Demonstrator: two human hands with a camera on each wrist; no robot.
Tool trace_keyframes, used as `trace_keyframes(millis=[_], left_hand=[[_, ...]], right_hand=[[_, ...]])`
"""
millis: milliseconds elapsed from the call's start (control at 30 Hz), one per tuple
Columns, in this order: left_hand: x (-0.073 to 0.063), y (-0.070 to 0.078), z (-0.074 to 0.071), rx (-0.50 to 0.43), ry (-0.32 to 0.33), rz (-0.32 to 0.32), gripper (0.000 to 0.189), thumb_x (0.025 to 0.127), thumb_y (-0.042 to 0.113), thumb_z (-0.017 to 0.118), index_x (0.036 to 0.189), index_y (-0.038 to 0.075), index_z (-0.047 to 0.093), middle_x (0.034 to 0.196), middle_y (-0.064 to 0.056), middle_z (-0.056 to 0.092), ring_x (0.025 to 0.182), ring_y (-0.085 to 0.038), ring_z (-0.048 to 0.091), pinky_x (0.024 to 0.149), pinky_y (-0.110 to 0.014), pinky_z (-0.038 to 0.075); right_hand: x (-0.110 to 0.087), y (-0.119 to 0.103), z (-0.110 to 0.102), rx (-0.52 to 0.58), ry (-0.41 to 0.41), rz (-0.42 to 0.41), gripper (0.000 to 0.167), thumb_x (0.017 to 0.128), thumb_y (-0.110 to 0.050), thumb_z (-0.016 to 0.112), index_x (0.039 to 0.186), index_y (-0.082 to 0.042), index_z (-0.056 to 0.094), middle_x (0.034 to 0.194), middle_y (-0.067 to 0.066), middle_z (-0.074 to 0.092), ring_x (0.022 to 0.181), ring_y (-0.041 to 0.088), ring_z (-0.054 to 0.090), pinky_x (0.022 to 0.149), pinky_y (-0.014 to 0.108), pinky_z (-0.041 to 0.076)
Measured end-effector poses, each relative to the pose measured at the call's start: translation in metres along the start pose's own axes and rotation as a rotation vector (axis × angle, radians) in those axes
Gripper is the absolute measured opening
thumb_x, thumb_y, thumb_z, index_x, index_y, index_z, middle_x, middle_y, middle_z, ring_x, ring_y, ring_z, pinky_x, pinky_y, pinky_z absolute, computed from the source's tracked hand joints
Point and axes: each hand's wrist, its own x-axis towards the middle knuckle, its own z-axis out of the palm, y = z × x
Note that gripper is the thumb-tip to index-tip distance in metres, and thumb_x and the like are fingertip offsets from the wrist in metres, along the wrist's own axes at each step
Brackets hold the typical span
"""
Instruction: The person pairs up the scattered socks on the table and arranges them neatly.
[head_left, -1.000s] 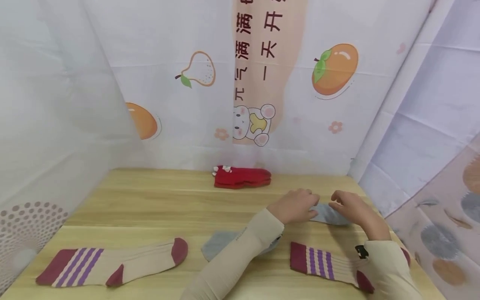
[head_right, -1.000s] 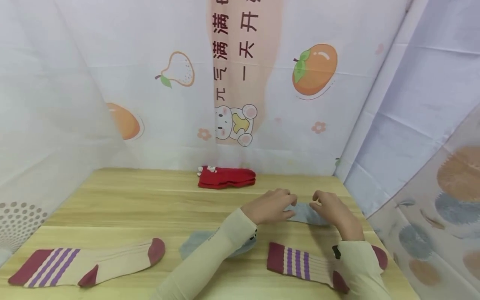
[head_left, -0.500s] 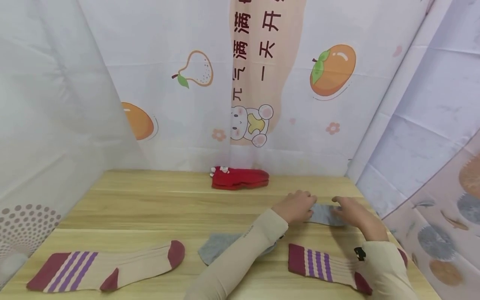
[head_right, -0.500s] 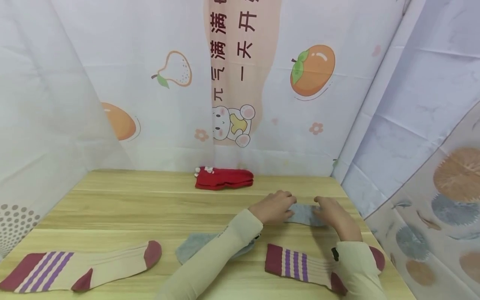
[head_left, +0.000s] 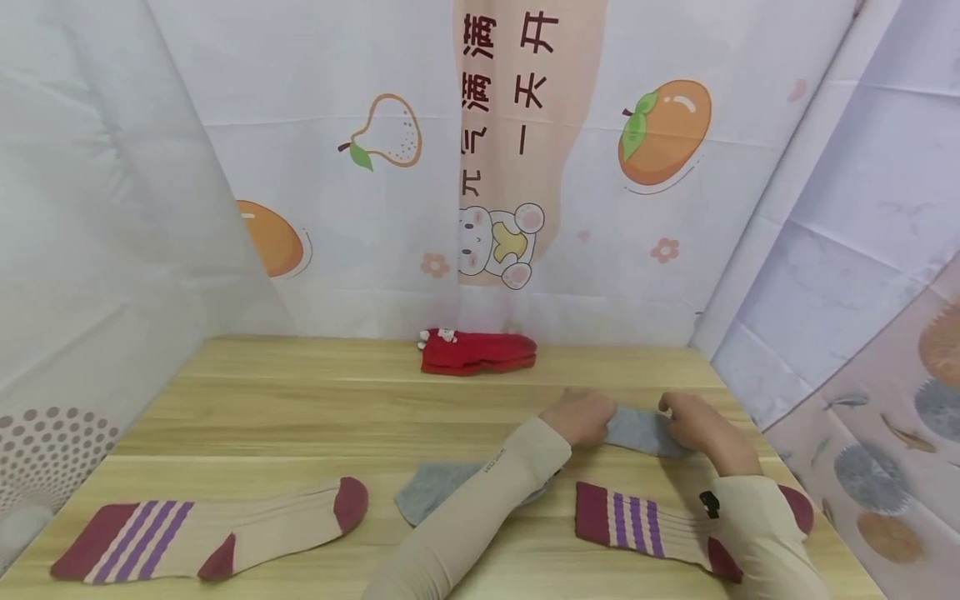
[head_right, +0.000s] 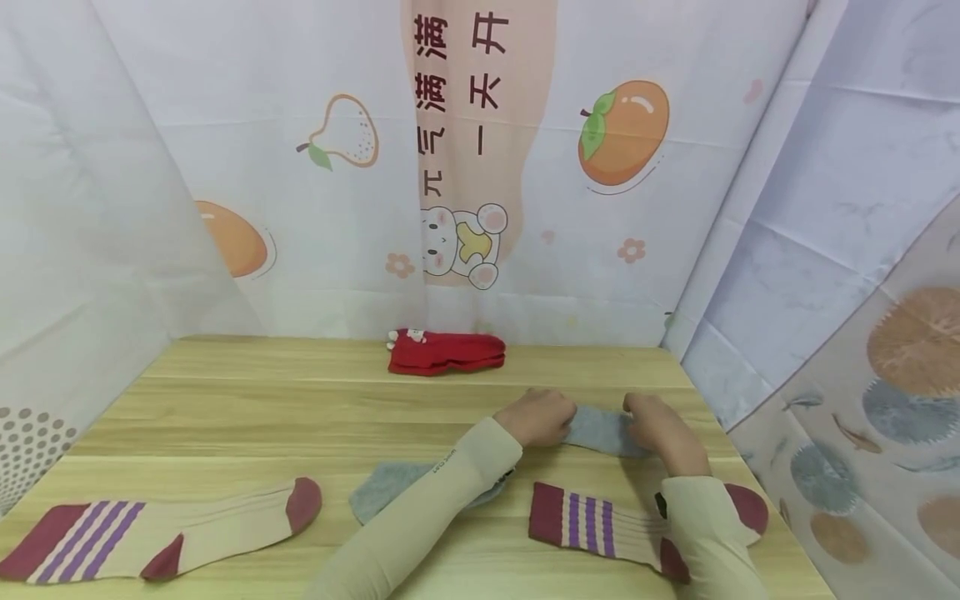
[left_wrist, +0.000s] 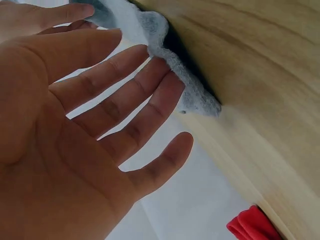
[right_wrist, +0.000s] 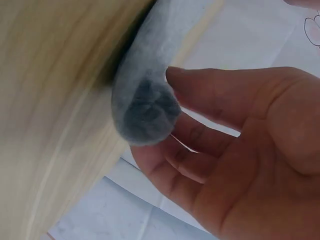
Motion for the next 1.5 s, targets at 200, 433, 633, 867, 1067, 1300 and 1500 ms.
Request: trace_keyframes(millis=[200,433,633,867,1067,1300,1500], left_hand=[[0.003,-0.003,0.005,0.035,0.004,-0.03,0.01,0.093,0.011,0.067,0.1,0.018,0.063,0.095,0.006,0.067,0.082,-0.008,0.063,0.068,-0.026,0.054],[0.007,-0.012,0.011,0.038,0.03,-0.11,0.014,0.095,0.013,0.064,0.105,0.019,0.071,0.104,0.0,0.063,0.091,-0.016,0.057,0.072,-0.031,0.053],[0.004,-0.015,0.014,0.015,0.017,-0.126,0.015,0.095,0.011,0.063,0.102,0.019,0.072,0.104,-0.001,0.062,0.094,-0.017,0.055,0.074,-0.032,0.052],[0.0,-0.019,0.009,-0.019,0.002,-0.084,0.007,0.091,0.009,0.066,0.094,0.015,0.066,0.094,0.0,0.065,0.088,-0.016,0.06,0.073,-0.032,0.054],[-0.004,-0.027,-0.002,-0.062,-0.023,-0.056,0.012,0.086,0.005,0.068,0.08,0.014,0.062,0.081,0.003,0.061,0.073,-0.011,0.052,0.063,-0.027,0.048],[-0.012,-0.037,-0.024,-0.18,0.029,-0.061,0.013,0.094,0.011,0.063,0.082,0.012,0.059,0.076,0.004,0.054,0.069,-0.011,0.051,0.061,-0.025,0.043],[-0.017,-0.044,-0.038,-0.227,0.068,-0.056,0.014,0.094,0.012,0.064,0.082,0.012,0.058,0.076,0.003,0.054,0.07,-0.011,0.05,0.063,-0.024,0.042]], right_hand=[[0.001,0.0,0.003,-0.003,-0.011,0.043,0.015,0.088,0.005,0.053,0.075,-0.001,0.057,0.069,0.009,0.054,0.063,0.023,0.05,0.057,0.036,0.043],[0.003,0.002,0.005,-0.018,0.031,0.0,0.01,0.083,0.006,0.056,0.079,-0.002,0.061,0.076,0.009,0.058,0.068,0.022,0.052,0.061,0.038,0.045],[0.004,0.0,0.004,0.007,0.03,-0.038,0.009,0.084,0.007,0.057,0.088,0.004,0.064,0.086,0.017,0.064,0.077,0.027,0.059,0.066,0.044,0.05],[0.002,-0.004,0.001,-0.002,0.062,-0.078,0.006,0.085,0.006,0.059,0.088,0.005,0.064,0.084,0.016,0.064,0.075,0.028,0.06,0.064,0.044,0.051],[0.0,-0.003,-0.002,0.005,0.07,-0.063,0.005,0.085,0.003,0.061,0.089,0.004,0.063,0.085,0.017,0.065,0.075,0.027,0.06,0.065,0.045,0.051],[0.001,-0.003,-0.003,0.035,0.108,-0.047,0.007,0.092,-0.001,0.057,0.094,0.005,0.06,0.085,0.016,0.065,0.074,0.026,0.059,0.065,0.045,0.05],[0.0,-0.004,-0.007,0.051,0.163,-0.047,0.007,0.096,-0.002,0.056,0.097,0.005,0.057,0.081,0.012,0.061,0.067,0.021,0.052,0.061,0.042,0.046]])
